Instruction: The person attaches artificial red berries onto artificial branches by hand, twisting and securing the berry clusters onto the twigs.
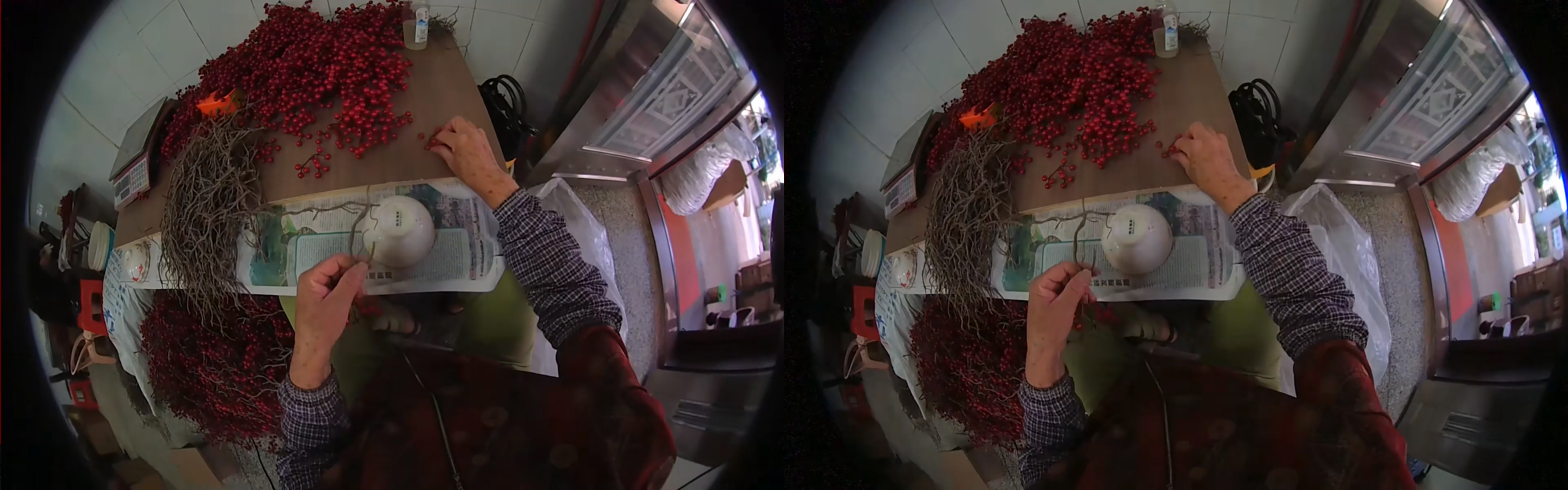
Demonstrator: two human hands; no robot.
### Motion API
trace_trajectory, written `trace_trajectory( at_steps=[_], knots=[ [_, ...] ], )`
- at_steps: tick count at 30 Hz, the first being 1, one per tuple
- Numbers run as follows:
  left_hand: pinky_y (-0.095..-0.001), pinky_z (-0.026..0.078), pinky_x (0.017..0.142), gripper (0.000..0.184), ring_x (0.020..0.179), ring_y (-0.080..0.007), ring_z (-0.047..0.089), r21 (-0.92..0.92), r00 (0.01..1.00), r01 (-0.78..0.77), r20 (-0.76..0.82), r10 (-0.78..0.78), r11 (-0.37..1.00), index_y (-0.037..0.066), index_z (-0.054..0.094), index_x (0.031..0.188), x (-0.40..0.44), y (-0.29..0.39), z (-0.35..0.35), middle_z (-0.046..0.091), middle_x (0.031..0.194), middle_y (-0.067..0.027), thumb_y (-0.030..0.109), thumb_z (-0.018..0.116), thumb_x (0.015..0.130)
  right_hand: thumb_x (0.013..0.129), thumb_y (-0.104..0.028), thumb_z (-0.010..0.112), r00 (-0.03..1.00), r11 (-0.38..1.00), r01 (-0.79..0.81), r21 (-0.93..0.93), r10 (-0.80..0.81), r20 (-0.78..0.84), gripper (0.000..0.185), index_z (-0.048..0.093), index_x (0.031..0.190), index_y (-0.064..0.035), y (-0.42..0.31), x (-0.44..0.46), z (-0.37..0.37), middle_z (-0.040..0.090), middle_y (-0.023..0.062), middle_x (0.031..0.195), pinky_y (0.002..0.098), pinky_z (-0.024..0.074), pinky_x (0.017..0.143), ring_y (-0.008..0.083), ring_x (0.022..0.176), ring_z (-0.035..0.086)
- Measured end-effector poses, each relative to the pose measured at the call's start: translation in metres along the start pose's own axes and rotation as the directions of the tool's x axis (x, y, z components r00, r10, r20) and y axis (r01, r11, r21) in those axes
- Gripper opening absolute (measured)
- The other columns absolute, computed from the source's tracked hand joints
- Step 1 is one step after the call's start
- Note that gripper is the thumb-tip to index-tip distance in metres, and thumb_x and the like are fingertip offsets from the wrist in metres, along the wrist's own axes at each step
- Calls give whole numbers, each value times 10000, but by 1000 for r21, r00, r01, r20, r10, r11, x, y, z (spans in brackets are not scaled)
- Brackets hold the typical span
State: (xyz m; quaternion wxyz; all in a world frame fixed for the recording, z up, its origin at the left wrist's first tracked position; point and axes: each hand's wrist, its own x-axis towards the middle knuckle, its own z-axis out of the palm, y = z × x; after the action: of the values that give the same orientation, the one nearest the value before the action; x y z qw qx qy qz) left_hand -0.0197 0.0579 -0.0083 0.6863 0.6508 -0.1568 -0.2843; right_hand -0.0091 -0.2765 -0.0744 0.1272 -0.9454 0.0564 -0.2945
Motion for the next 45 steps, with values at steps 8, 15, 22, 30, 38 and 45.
trace_trajectory(
  at_steps=[8,15,22,30,38,45],
  knots=[
    [-184,333,506,141,554,-4,424,282,999,8,44,-21,959,9,654,811,42,1,15,509,620,69,124,627,890,752,-202,751,990,999,-43,10,44,-132,188,684,880,-82,-4,-30,-2,566,64,949,394,426,789,265,942,537],
    [-193,301,483,151,543,-1,398,445,997,10,61,-42,896,-1,650,779,57,5,20,488,605,75,123,638,865,761,-299,759,973,991,-120,-62,106,-204,252,670,850,-81,-14,-23,4,562,61,942,419,400,785,258,905,528],
    [-179,296,485,112,537,8,396,400,1000,10,19,-19,916,10,702,878,59,11,25,492,608,89,106,649,852,784,-187,734,959,993,-57,102,83,-271,164,629,757,-64,-10,-22,12,600,77,973,450,379,845,266,964,554],
    [-168,326,490,129,539,8,418,357,998,35,33,-50,933,24,710,889,55,21,28,539,631,83,143,686,845,826,-109,702,893,872,-114,477,300,-335,189,534,785,-35,-13,-24,-1,622,101,783,311,467,625,224,671,601],
    [-183,359,498,134,543,-13,443,368,998,-27,69,1,929,25,698,849,61,20,29,556,639,60,159,693,845,925,-157,626,785,267,-225,937,619,13,201,557,1049,-15,-25,-41,-21,573,28,782,246,432,537,86,606,499],
    [-205,351,503,134,552,-19,438,477,977,48,162,-141,877,20,681,818,67,30,32,550,646,54,150,664,843,968,-118,557,864,-614,-147,775,302,403,141,623,1071,-47,-9,-60,-29,560,17,855,252,400,599,120,707,459]
  ],
)
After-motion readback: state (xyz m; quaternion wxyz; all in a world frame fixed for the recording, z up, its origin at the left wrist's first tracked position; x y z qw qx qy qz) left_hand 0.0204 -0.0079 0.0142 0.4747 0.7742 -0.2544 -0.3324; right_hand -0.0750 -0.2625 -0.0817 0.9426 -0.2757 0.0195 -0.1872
